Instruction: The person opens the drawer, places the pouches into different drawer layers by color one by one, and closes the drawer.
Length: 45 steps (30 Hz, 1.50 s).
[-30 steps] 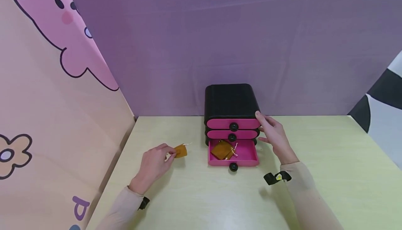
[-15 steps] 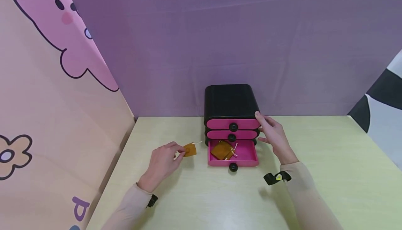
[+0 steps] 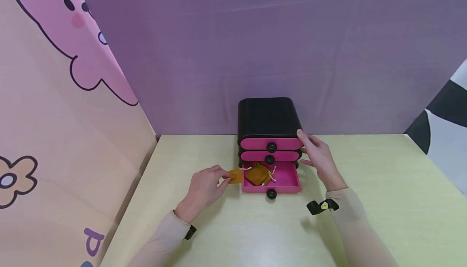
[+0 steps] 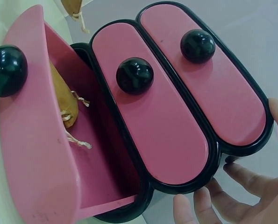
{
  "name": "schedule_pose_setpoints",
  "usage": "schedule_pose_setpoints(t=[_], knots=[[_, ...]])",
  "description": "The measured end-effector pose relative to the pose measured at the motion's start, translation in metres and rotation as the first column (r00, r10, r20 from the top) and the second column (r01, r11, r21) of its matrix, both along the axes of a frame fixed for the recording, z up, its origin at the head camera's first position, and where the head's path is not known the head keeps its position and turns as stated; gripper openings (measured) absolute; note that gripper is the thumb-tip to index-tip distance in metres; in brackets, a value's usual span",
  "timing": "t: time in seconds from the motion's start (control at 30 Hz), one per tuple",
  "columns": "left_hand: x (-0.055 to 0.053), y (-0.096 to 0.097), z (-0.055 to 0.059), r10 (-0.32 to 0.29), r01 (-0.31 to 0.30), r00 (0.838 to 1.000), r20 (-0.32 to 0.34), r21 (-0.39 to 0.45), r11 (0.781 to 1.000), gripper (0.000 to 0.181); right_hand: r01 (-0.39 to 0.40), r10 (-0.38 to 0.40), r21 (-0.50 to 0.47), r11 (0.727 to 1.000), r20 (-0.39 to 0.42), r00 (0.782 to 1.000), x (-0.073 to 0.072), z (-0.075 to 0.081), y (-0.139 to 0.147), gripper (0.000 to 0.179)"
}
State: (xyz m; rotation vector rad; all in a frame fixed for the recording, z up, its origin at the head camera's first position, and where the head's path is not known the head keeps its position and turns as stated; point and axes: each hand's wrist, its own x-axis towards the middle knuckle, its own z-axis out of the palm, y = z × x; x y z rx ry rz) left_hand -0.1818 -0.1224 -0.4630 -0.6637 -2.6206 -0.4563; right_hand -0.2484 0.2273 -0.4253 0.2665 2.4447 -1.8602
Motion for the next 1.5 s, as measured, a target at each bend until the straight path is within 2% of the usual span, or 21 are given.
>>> schedule_pose_setpoints(t=[0.17,0.5,0.63,0.87,1.13,1.5], knots=[[-0.002,0.012,-0.003,-0.029,0.029,0.999,-0.020,-0.016,0.999,0.008,0.000,0.000,-0.003,1.000,0.000,1.000,-0.001,-0.002,0.000,0.096],[-0.010,0.034,-0.001,-0.073,0.073,0.997,0.012,-0.041,0.996,0.010,0.003,-0.003,-0.005,1.000,-0.010,1.000,-0.002,-0.003,0.000,0.097],[-0.013,0.040,-0.002,-0.067,0.069,0.997,0.042,-0.044,0.997,0.012,-0.001,0.000,-0.008,1.000,-0.011,1.000,-0.001,-0.003,0.000,0.097],[-0.020,0.048,-0.006,-0.071,0.073,0.996,0.046,-0.052,0.996,0.012,-0.002,0.002,-0.009,1.000,-0.010,1.000,0.000,-0.001,0.000,0.097],[-0.026,0.057,-0.011,-0.078,0.079,0.995,0.061,-0.014,0.997,0.014,0.006,-0.006,-0.011,1.000,-0.010,1.000,0.001,0.000,-0.001,0.098],[-0.037,0.067,-0.019,-0.058,0.057,0.991,0.121,0.011,0.998,0.014,-0.008,0.008,-0.009,1.000,-0.010,1.000,0.003,0.001,0.001,0.098]])
